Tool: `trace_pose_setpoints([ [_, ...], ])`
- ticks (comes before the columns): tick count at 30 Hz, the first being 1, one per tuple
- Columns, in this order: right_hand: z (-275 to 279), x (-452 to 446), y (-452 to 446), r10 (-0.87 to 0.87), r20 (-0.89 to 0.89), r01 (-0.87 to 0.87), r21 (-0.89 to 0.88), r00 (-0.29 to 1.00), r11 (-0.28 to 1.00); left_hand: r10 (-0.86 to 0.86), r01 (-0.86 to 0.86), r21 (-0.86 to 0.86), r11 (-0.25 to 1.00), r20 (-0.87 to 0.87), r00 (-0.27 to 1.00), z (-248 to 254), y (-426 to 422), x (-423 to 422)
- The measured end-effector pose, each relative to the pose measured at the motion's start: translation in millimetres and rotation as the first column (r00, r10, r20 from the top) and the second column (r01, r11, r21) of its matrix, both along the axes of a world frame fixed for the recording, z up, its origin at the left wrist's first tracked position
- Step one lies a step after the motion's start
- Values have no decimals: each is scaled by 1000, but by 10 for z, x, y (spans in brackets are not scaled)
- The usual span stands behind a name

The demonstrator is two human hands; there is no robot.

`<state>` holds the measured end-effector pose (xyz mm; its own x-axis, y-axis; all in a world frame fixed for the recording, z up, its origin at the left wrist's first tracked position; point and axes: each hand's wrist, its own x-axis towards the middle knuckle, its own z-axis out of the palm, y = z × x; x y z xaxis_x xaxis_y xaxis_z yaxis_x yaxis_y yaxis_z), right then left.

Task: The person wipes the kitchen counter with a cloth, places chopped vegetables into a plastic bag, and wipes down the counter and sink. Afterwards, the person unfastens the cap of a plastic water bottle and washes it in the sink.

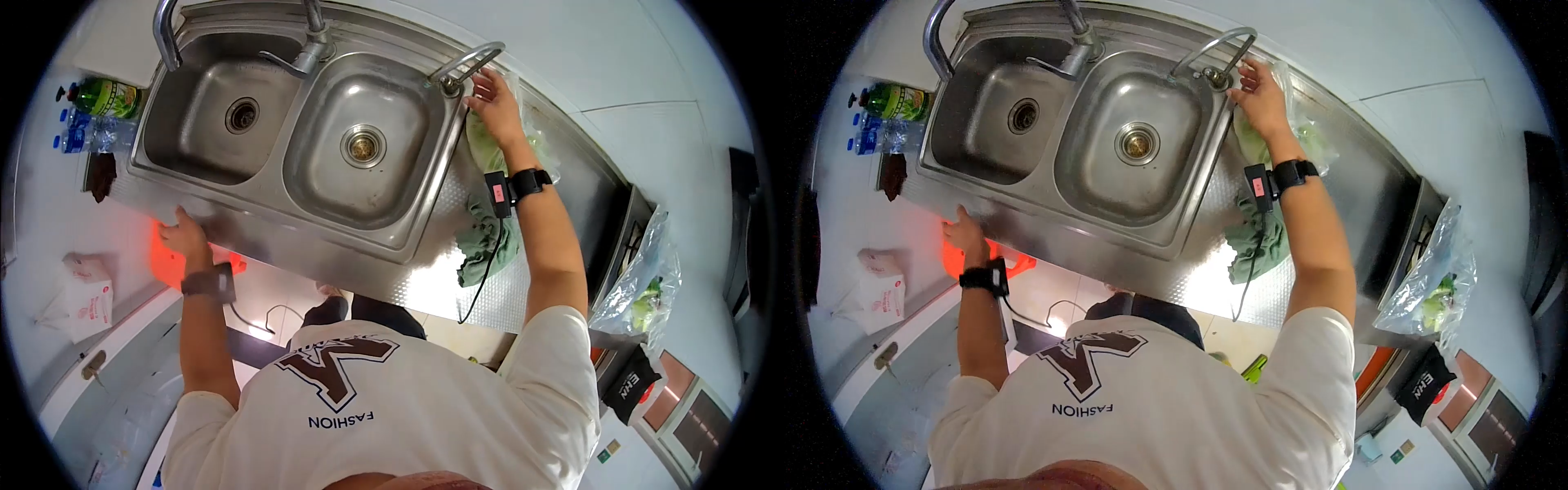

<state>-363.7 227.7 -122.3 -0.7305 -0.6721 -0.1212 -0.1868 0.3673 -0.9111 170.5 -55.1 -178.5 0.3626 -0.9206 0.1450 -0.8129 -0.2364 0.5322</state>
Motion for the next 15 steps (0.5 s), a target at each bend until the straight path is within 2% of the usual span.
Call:
trace_pose_setpoints([
  [1, -126, -88, 25, 18, -69, -18, 8, 997, 1000, -190, 187, -30, 982, -171, 967, 213, 32, -96],
  [2, -150, -68, 32, 21, -55, -21, 9, 998, 1000, -360, 353, -85, 932, -330, 873, 557, 99, -265],
  [3, -130, -67, 8, 25, -79, -22, 31, 997, 999, -388, 469, -13, 883, -582, 714, 901, 167, -473],
  [4, -116, -79, -22, 27, -106, -22, 47, 994, 999, -352, 590, 13, 808, -791, 500, 1217, 205, -695],
  [6, -121, -77, -57, 33, -148, -26, 53, 988, 998, -254, 723, 117, 681, -888, 383, 1592, 153, -1024],
  [7, -52, -47, -85, 30, -181, -17, 78, 983, 997, -262, 725, 115, 680, -884, 386, 1762, 133, -1195],
  [9, 47, 8, -130, 22, -218, 0, 99, 976, 995, -257, 899, 162, 407, -924, 283, 2028, 108, -1514],
  [10, 83, 28, -157, -46, -228, 49, 5, 973, 999, -261, 901, 158, 405, -924, 279, 2096, 109, -1635],
  [11, 127, 29, -166, -115, -234, 97, -88, 965, 991, -262, 924, 158, 349, -930, 258, 2145, 114, -1747],
  [12, 207, 24, -158, -120, -238, 102, -89, 964, 991, -259, 944, 158, 290, -936, 237, 2160, 121, -1837],
  [14, 375, 20, -107, -167, -244, 114, -218, 955, 969, -294, 956, 145, 254, -930, 220, 2131, 152, -1969],
  [15, 478, 60, -80, -188, -224, 138, -221, 956, 966, -329, 965, 136, 223, -921, 206, 2107, 144, -2011],
])
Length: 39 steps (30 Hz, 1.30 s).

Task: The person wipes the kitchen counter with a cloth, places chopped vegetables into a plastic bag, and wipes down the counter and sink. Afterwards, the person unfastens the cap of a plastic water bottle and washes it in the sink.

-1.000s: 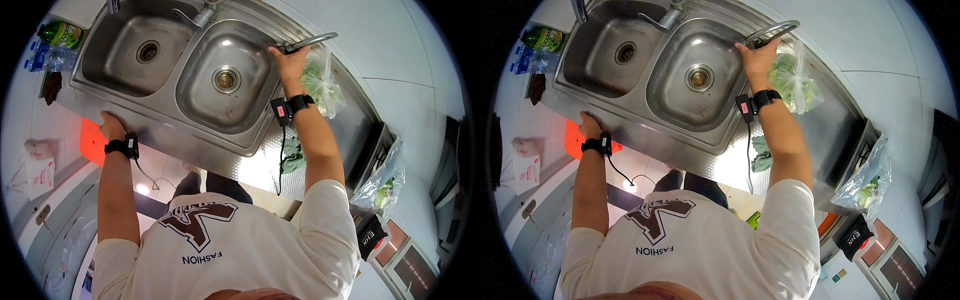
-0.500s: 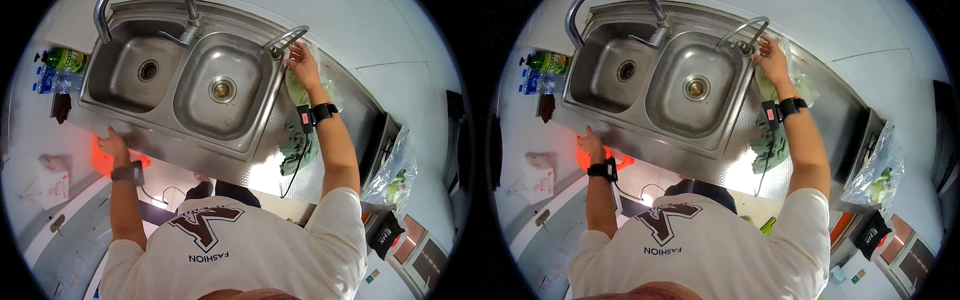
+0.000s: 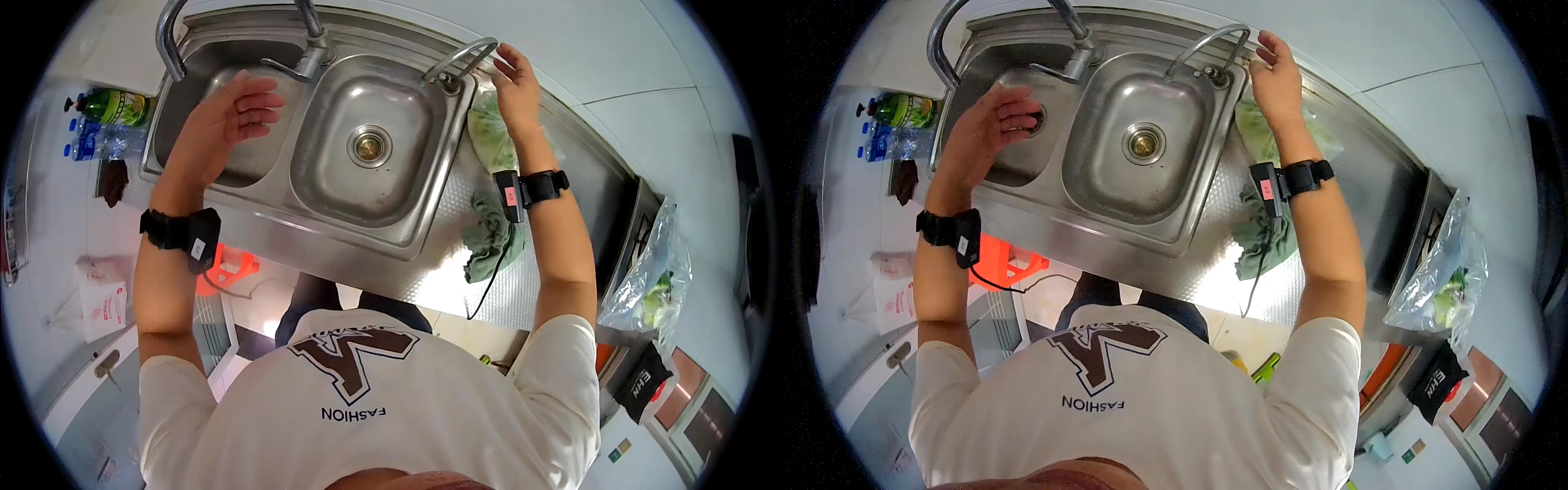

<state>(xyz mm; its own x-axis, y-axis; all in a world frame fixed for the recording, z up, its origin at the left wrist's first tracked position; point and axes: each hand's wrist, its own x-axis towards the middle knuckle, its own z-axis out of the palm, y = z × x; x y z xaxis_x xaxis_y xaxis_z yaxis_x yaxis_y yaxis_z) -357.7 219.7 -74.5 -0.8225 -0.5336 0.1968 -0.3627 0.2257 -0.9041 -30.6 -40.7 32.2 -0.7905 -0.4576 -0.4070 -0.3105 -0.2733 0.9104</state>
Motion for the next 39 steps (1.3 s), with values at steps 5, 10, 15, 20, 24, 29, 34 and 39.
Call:
trace_pose_setpoints([
  [5, 111, 174, 183, -4, 135, -33, 270, 991, 962, -153, 160, 193, 968, -51, 987, -464, -163, -164],
  [10, -48, 513, -98, 508, -565, -49, 636, 650, 770, -228, 221, 266, 938, -6, 974, -592, -178, -308],
  [15, -335, 292, -566, 656, -647, 101, 738, 390, 667, -237, 209, 295, 932, 61, 970, -920, -329, -221],
  [20, -334, 259, -869, 772, -283, 290, 948, 569, 133, -172, 113, 317, 942, 165, 971, -1108, -347, 44],
  [24, -411, 193, -814, 785, -282, 267, 951, 552, 154, -130, 59, 357, 932, 179, 975, -1263, -383, 220],
  [29, -622, 9, -723, 751, -475, 237, 880, 459, 412, -97, 30, 383, 923, 157, 983, -1313, -289, 330],
  [34, -504, 66, -751, 798, -445, 302, 890, 407, 342, -75, 12, 355, 935, 165, 983, -1269, -159, 341],
  [39, -247, 156, -798, 830, -309, 217, 948, 465, 232, -57, 4, 335, 942, 149, 987, -1287, -44, 325],
])
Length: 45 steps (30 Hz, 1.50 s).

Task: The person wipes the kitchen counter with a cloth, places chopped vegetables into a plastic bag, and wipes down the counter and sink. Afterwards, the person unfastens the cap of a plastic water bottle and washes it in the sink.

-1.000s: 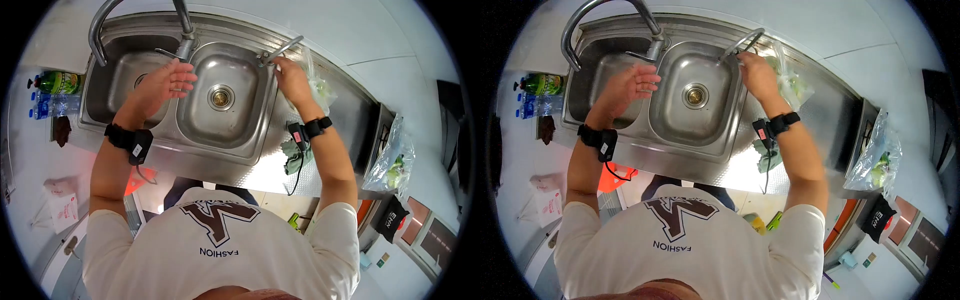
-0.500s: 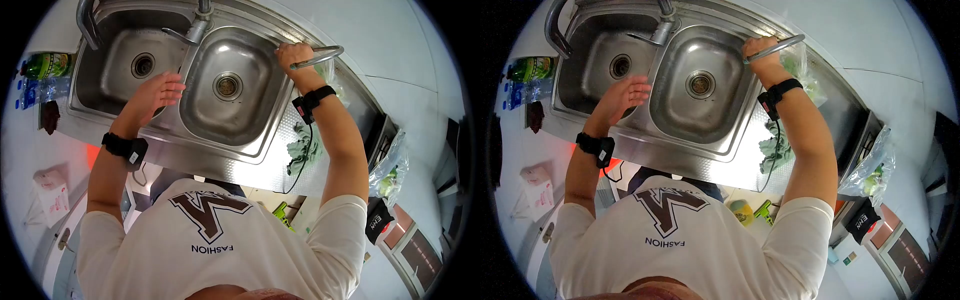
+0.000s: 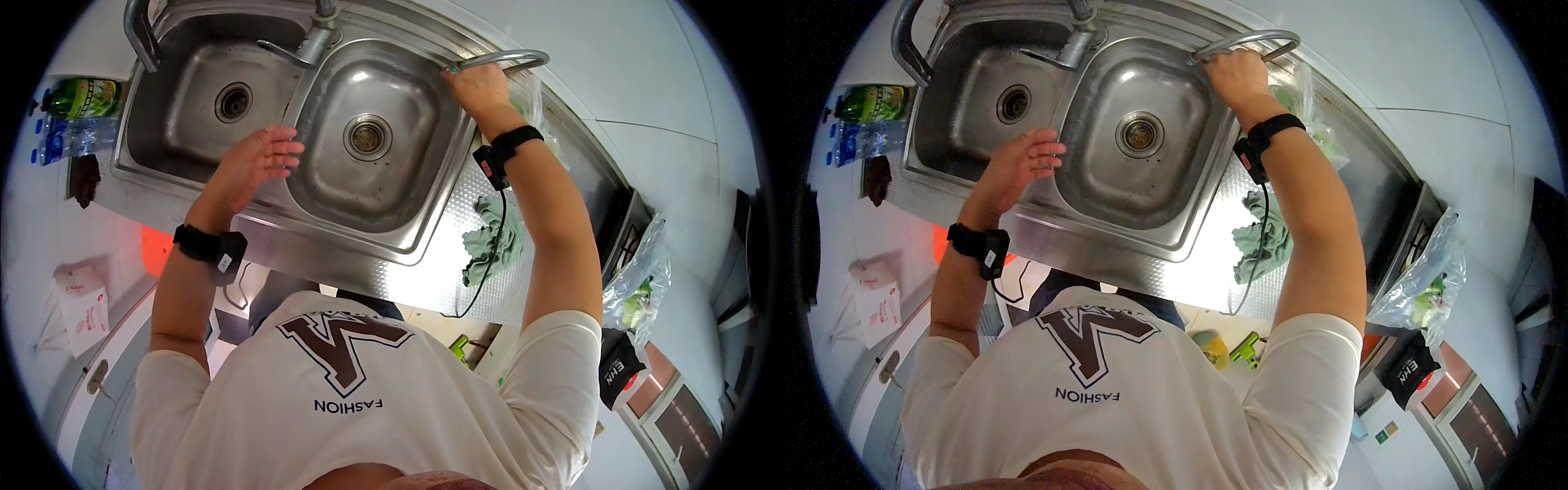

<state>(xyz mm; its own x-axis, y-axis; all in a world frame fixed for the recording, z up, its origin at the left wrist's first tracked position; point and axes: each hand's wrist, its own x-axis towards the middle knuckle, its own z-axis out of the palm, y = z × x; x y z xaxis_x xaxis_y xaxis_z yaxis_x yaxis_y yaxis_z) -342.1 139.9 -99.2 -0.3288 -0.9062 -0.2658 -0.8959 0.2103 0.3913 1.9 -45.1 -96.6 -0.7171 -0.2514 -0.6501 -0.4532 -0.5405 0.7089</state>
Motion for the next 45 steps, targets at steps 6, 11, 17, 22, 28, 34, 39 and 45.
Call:
trace_pose_setpoints([
  [6, -91, 27, 91, 136, -100, -149, -137, 986, 979, 42, -42, 8, 999, -12, 999, 41, 142, -5],
  [11, -275, 298, 319, 219, 161, -77, -611, 962, 788, 69, -69, 20, 997, -6, 998, 15, 193, 84],
  [17, -409, 142, 378, 10, 381, 180, -461, 925, 869, 81, -82, 26, 996, 45, 996, -44, 237, 219],
  [22, -335, 117, 310, -86, 425, 247, -338, 901, 908, 83, -86, 38, 996, 80, 993, -125, 240, 295],
  [28, -455, 16, 375, -69, 399, 200, -297, 914, 934, 107, -109, 39, 993, 71, 992, -86, 280, 294],
  [34, -574, -128, 485, 142, 491, 94, -425, 859, 900, 98, -100, 32, 994, 60, 993, -79, 279, 364],
  [39, -361, -28, 607, 228, 526, 54, -467, 819, 883, 108, -108, 37, 993, 9, 994, -28, 274, 441],
  [45, 102, 618, 1223, 94, 735, 431, -490, 671, 758, 169, -169, 17, 985, 11, 986, 19, 297, 597],
])
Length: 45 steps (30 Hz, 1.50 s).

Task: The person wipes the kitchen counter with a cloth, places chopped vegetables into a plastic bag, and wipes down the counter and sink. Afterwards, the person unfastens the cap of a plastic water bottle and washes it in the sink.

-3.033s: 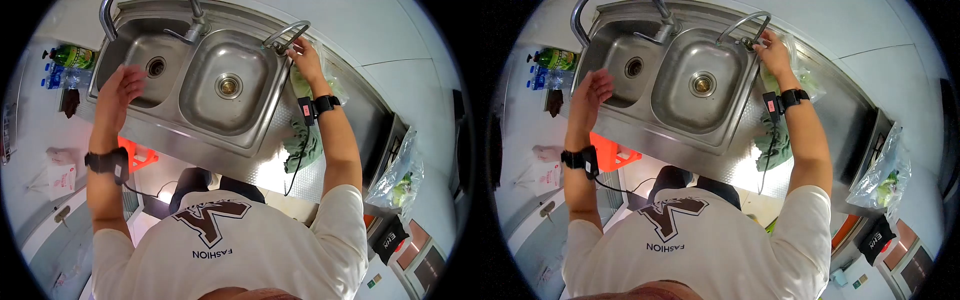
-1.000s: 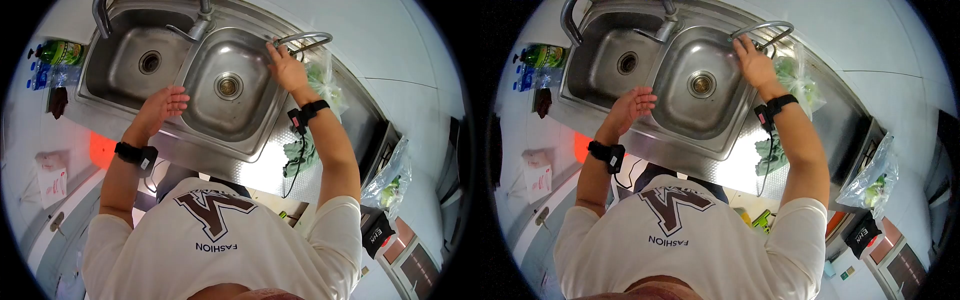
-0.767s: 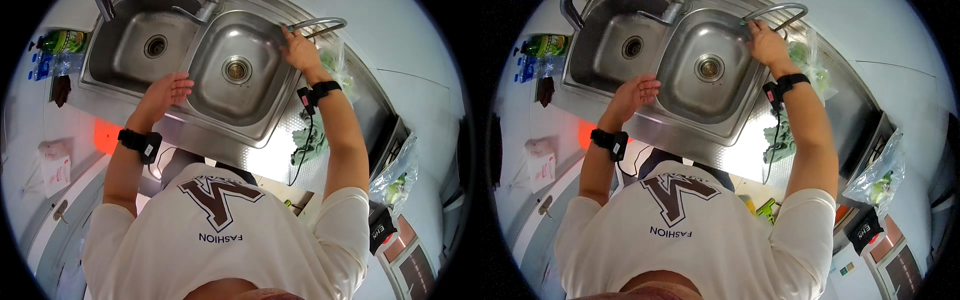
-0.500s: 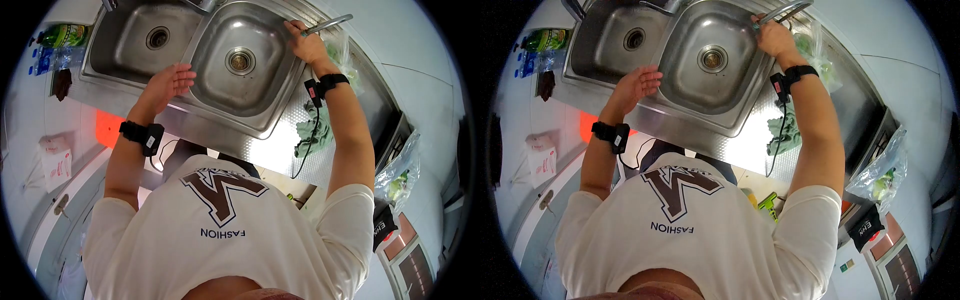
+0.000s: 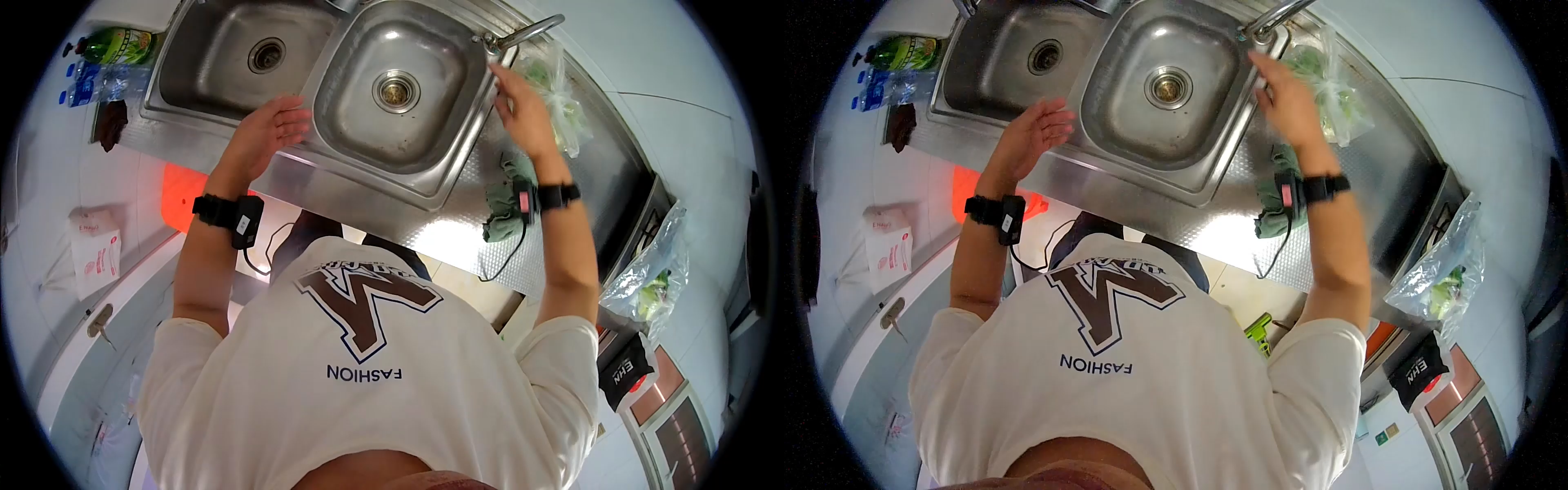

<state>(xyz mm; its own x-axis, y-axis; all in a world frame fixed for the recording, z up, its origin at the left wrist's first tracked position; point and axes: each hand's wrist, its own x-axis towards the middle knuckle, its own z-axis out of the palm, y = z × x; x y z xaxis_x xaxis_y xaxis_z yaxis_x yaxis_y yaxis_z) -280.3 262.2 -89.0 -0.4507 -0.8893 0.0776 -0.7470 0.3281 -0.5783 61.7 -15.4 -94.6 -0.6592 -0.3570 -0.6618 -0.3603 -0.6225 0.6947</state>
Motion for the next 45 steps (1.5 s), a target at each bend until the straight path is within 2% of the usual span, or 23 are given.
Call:
trace_pose_setpoints([
  [2, 123, 293, 344, -39, -5, 39, 56, 999, 998, 29, -29, -9, 1000, 6, 1000, 42, -2, 68],
  [7, -195, 817, 1374, -158, -119, 170, 105, 980, 980, 119, -120, -30, 992, -39, 992, 51, -38, 317],
  [9, -296, 1034, 1671, -162, -177, 202, 236, 971, 951, 131, -131, -24, 991, -14, 991, 124, 18, 326],
  [11, -565, 1143, 1934, -140, -197, 195, 295, 970, 935, 166, -165, -77, 983, 18, 986, 186, 68, 316],
  [16, -780, 1185, 1995, -143, -315, 229, 255, 938, 939, 166, -166, -93, 982, -1, 986, 266, 194, 298],
  [19, -781, 1169, 2015, -111, -329, 201, 253, 938, 946, 205, -205, -53, 977, -9, 979, 304, 232, 281],
  [25, -718, 1197, 1992, -124, -326, 221, 280, 937, 934, 260, -258, -106, 960, 0, 966, 376, 121, 383],
  [30, -710, 1224, 1979, -146, -330, 251, 304, 933, 919, 366, -365, -178, 914, -25, 930, 369, -438, 712],
  [32, -731, 1213, 1978, -149, -332, 256, 307, 931, 917, 541, -543, -214, 812, -72, 838, 434, -712, 857],
  [33, -730, 1217, 1973, -149, -331, 259, 316, 932, 913, 540, -543, -212, 812, -76, 838, 446, -881, 959],
  [35, -742, 1242, 1960, -161, -342, 277, 323, 926, 905, 630, -642, -239, 729, -134, 765, 469, -1277, 1198],
  [37, -721, 1286, 1914, -190, -382, 352, 417, 904, 838, 624, -644, -265, 718, -166, 764, 518, -1680, 1456],
  [38, -688, 1293, 1879, -191, -392, 381, 495, 900, 781, 650, -673, -312, 671, -188, 736, 534, -1882, 1574],
  [40, -525, 1431, 1716, -231, -431, 446, 508, 872, 737, 714, -726, -362, 585, -194, 672, 586, -2271, 1752],
  [41, -472, 1510, 1657, -261, -467, 502, 523, 845, 689, 710, -723, -355, 592, -195, 677, 571, -2518, 1875],
  [42, -539, 1586, 1654, -297, -522, 528, 375, 800, 762, 691, -691, -410, 596, -175, 701, 528, -2810, 2012],
  [43, -492, 1693, 1527, -300, -530, 538, 379, 793, 753, 672, -655, -462, 599, -156, 724, 508, -3041, 2070],
  [44, -445, 1808, 1397, -417, -495, 584, 248, 762, 772, 715, -669, -491, 558, -125, 688, 463, -3269, 2106],
  [45, -369, 1932, 1255, -524, -443, 627, 117, 727, 770, 710, -667, -479, 571, -119, 694, 386, -3497, 2169],
])
